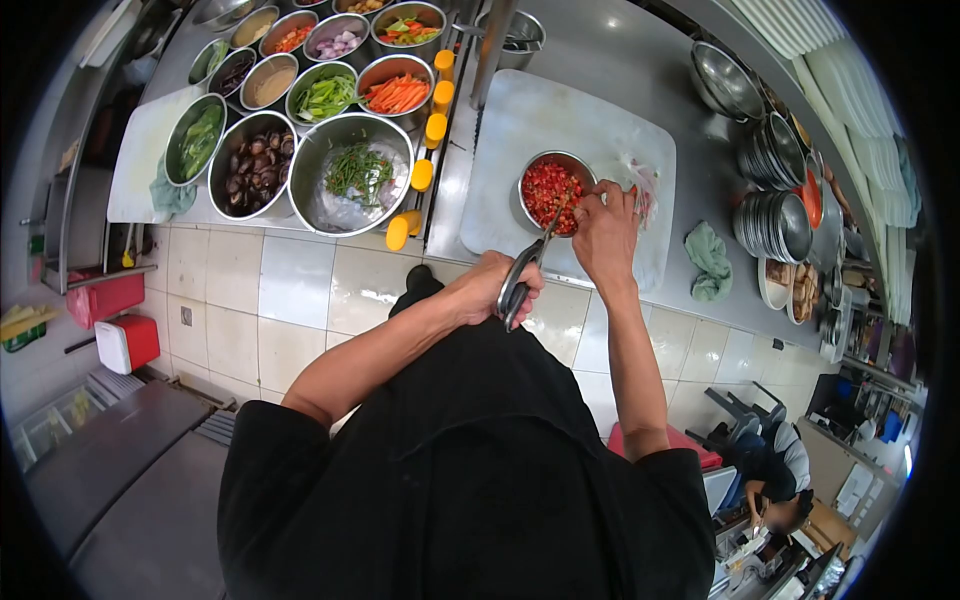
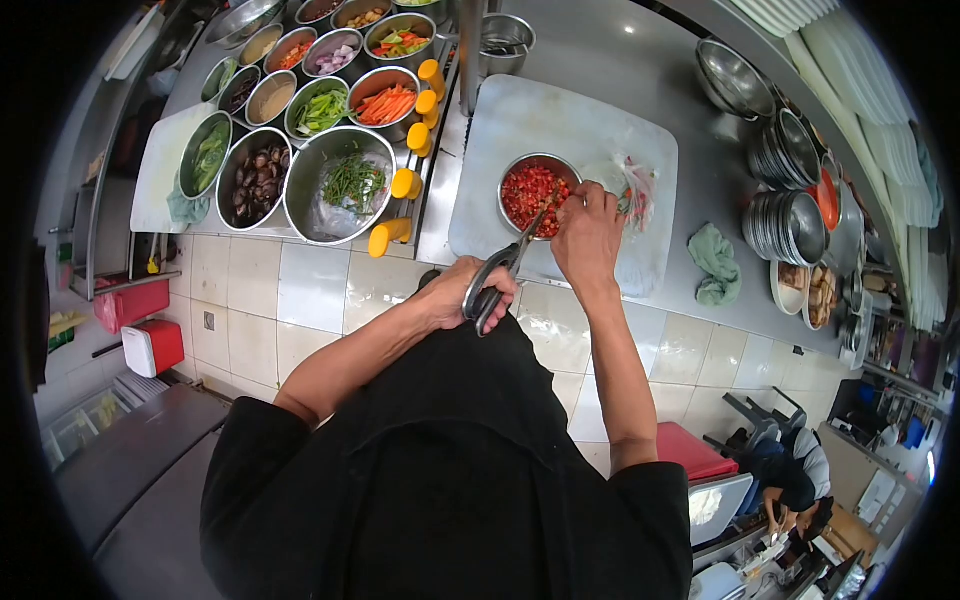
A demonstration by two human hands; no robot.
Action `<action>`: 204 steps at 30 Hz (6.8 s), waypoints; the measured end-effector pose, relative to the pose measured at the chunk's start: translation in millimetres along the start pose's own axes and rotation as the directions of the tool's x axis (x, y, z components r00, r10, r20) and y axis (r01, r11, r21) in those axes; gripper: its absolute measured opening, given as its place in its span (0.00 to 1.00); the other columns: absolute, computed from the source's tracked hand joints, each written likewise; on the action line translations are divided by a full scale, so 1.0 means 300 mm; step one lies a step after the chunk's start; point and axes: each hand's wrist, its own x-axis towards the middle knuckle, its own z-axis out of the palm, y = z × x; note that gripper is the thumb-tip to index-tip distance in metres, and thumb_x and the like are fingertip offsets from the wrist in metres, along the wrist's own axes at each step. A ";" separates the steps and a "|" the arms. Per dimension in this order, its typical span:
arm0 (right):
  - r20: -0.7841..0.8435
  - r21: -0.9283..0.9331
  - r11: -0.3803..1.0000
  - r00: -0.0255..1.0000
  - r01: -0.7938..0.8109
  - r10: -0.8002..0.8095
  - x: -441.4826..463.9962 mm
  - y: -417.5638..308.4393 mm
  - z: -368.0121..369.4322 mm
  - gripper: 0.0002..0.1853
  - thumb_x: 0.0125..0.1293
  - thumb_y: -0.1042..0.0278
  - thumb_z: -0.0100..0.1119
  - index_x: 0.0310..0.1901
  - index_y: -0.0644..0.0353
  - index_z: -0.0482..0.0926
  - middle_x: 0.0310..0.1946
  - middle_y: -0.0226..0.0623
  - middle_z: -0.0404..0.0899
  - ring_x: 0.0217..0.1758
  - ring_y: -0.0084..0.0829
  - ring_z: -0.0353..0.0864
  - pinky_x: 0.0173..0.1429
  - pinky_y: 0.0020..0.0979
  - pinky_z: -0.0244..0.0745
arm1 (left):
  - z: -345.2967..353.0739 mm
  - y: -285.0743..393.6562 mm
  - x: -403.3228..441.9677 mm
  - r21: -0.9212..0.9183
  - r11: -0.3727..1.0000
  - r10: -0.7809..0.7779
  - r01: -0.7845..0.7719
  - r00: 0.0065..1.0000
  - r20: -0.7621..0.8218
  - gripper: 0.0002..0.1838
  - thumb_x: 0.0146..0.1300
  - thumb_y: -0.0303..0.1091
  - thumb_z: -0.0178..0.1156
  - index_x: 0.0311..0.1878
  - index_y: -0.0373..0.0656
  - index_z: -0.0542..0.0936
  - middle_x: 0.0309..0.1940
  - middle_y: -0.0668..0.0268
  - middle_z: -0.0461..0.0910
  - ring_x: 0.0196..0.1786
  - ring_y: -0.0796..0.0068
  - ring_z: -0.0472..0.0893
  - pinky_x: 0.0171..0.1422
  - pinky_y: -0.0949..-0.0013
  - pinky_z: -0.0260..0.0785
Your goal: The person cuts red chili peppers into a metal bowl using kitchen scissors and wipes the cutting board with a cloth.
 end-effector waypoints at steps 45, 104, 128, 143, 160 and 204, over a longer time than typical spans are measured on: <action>0.047 0.070 0.996 0.997 -0.062 0.059 0.002 -0.013 0.012 0.03 0.54 0.76 0.56 0.29 0.60 0.80 0.48 0.37 0.72 0.52 0.44 0.68 0.56 0.45 0.62 | 0.013 0.000 -0.019 -0.005 1.000 0.006 -0.006 1.000 -0.022 0.20 0.56 0.48 0.58 0.31 0.35 0.77 0.21 0.60 0.77 0.21 0.68 0.78 0.26 0.67 0.74; -0.061 -0.299 0.947 0.993 -0.114 0.100 0.087 0.483 0.119 0.09 0.48 0.74 0.62 0.33 0.53 0.84 0.39 0.32 0.71 0.47 0.38 0.70 0.46 0.39 0.69 | -0.075 -0.059 0.001 -0.237 0.971 0.006 -0.002 1.000 0.017 0.15 0.56 0.41 0.60 0.37 0.37 0.75 0.27 0.61 0.78 0.25 0.70 0.79 0.28 0.66 0.75; -0.211 0.254 0.787 0.762 -0.562 0.612 -0.248 0.428 0.052 0.09 0.59 0.70 0.62 0.39 0.65 0.83 0.31 0.49 0.82 0.29 0.45 0.81 0.37 0.37 0.74 | -0.086 -0.056 0.012 -0.229 0.973 -0.003 0.007 1.000 0.019 0.16 0.57 0.43 0.58 0.34 0.36 0.77 0.24 0.59 0.78 0.24 0.68 0.78 0.29 0.67 0.73; -0.021 0.238 0.646 0.661 -0.725 0.750 -0.271 0.449 0.071 0.11 0.59 0.62 0.64 0.37 0.61 0.85 0.26 0.47 0.82 0.31 0.40 0.82 0.38 0.35 0.74 | -0.084 -0.047 0.007 -0.205 0.979 -0.010 0.011 1.000 0.003 0.17 0.56 0.44 0.59 0.35 0.37 0.76 0.23 0.60 0.78 0.23 0.69 0.77 0.29 0.68 0.73; -0.189 0.439 0.868 0.920 -0.234 0.343 -0.129 0.128 -0.008 0.04 0.61 0.71 0.63 0.37 0.58 0.82 0.43 0.34 0.74 0.47 0.28 0.70 0.43 0.23 0.68 | -0.065 -0.039 0.019 -0.213 0.976 -0.030 0.051 0.994 0.101 0.21 0.59 0.48 0.53 0.33 0.36 0.78 0.24 0.58 0.79 0.24 0.66 0.79 0.31 0.65 0.75; -0.108 0.348 0.915 0.961 -0.203 0.255 -0.066 0.062 0.033 0.05 0.55 0.73 0.64 0.34 0.55 0.83 0.54 0.41 0.69 0.54 0.45 0.65 0.59 0.42 0.63 | -0.057 -0.030 -0.019 -0.158 0.982 -0.078 0.101 0.987 0.142 0.20 0.58 0.47 0.54 0.33 0.35 0.78 0.22 0.58 0.78 0.23 0.66 0.80 0.27 0.65 0.75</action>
